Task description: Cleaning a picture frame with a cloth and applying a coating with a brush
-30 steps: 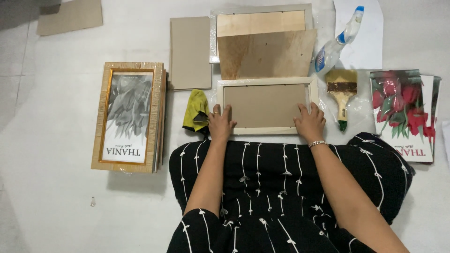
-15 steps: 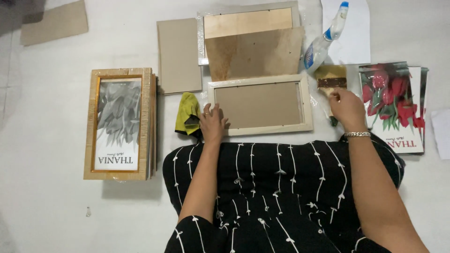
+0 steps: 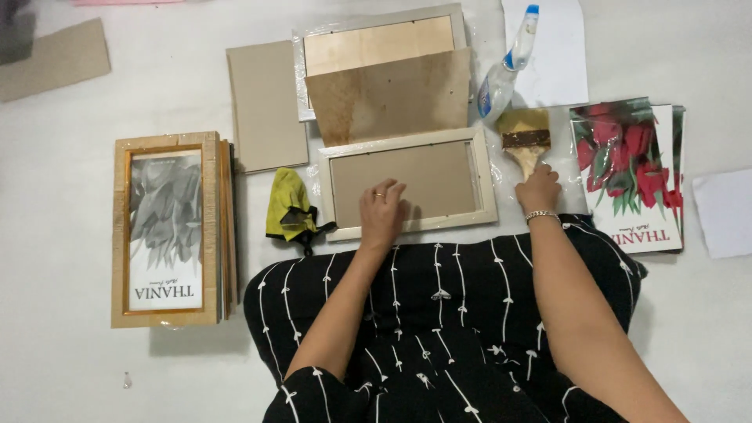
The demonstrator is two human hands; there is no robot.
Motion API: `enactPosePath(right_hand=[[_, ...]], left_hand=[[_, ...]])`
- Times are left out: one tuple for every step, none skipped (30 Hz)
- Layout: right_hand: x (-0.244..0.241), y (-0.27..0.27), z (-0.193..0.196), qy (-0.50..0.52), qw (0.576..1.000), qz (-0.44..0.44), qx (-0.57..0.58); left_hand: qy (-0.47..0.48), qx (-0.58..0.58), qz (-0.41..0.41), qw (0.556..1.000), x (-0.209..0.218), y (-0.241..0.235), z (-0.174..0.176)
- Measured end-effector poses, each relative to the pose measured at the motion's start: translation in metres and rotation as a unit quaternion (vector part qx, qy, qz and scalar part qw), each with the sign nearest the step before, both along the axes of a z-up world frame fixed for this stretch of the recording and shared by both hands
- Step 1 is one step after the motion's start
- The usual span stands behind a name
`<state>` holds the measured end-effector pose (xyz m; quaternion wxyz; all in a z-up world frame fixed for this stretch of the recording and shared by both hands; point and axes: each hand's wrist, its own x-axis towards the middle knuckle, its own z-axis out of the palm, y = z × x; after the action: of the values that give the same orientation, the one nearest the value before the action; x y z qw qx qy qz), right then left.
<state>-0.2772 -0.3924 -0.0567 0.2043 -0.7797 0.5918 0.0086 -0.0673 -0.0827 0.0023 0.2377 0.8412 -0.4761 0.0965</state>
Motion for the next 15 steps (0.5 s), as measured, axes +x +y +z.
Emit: enactPosePath(right_hand=[[-0.001,-0.004,-0.002,0.002,1.0,-0.002,-0.001],[-0.002,-0.008,-0.003,-0.019,1.0,-0.02,0.002],[-0.001,-0.013,-0.005,-0.04,0.999,-0.036,0.005],[0.0,-0.009,0.011,-0.039,0.998,-0.038,0.004],[0.002,-0.005,0.028,-0.053,0.997,-0.056,0.008],[0.003,-0.001,0.044,-0.066,0.995,-0.075,0.011],[-0.001,-0.001,0.047,-0.065,0.995,-0.076,0.011],[-0.005,-0.002,0.05,-0.111,0.988,-0.107,-0.021],[-0.01,-0.001,0.053,-0.156,0.977,-0.137,-0.053],[-0.011,-0.003,0.05,-0.155,0.977,-0.139,-0.054],[-0.011,-0.005,0.047,-0.207,0.962,-0.162,-0.075],[-0.011,-0.007,0.044,-0.258,0.943,-0.186,-0.095],[-0.009,-0.007,0.049,-0.258,0.944,-0.185,-0.095],[-0.007,-0.006,0.054,-0.285,0.934,-0.181,-0.12],[-0.004,-0.006,0.06,-0.313,0.922,-0.177,-0.144]], left_hand=[[0.002,-0.001,-0.002,1.0,-0.016,-0.016,0.002],[0.016,0.005,-0.029,0.999,-0.032,-0.032,0.004],[0.029,0.01,-0.056,0.998,-0.047,-0.048,0.006],[0.03,0.009,-0.058,0.998,-0.061,-0.064,0.0],[0.051,0.012,-0.088,0.995,-0.075,-0.08,-0.006],[0.071,0.015,-0.118,0.99,-0.09,-0.096,-0.012],[0.072,0.015,-0.119,0.99,-0.098,-0.111,-0.018],[0.065,0.003,-0.151,0.986,-0.107,-0.125,-0.024],[0.057,-0.009,-0.182,0.982,-0.116,-0.14,-0.03],[0.058,-0.009,-0.184,0.981,-0.123,-0.148,-0.024],[0.065,-0.002,-0.207,0.976,-0.129,-0.157,-0.019],[0.072,0.005,-0.231,0.97,-0.134,-0.166,-0.013],[0.073,0.005,-0.23,0.97,-0.144,-0.178,-0.027],[0.052,0.064,-0.246,0.966,-0.153,-0.19,-0.041],[0.03,0.123,-0.26,0.957,-0.161,-0.202,-0.054]])
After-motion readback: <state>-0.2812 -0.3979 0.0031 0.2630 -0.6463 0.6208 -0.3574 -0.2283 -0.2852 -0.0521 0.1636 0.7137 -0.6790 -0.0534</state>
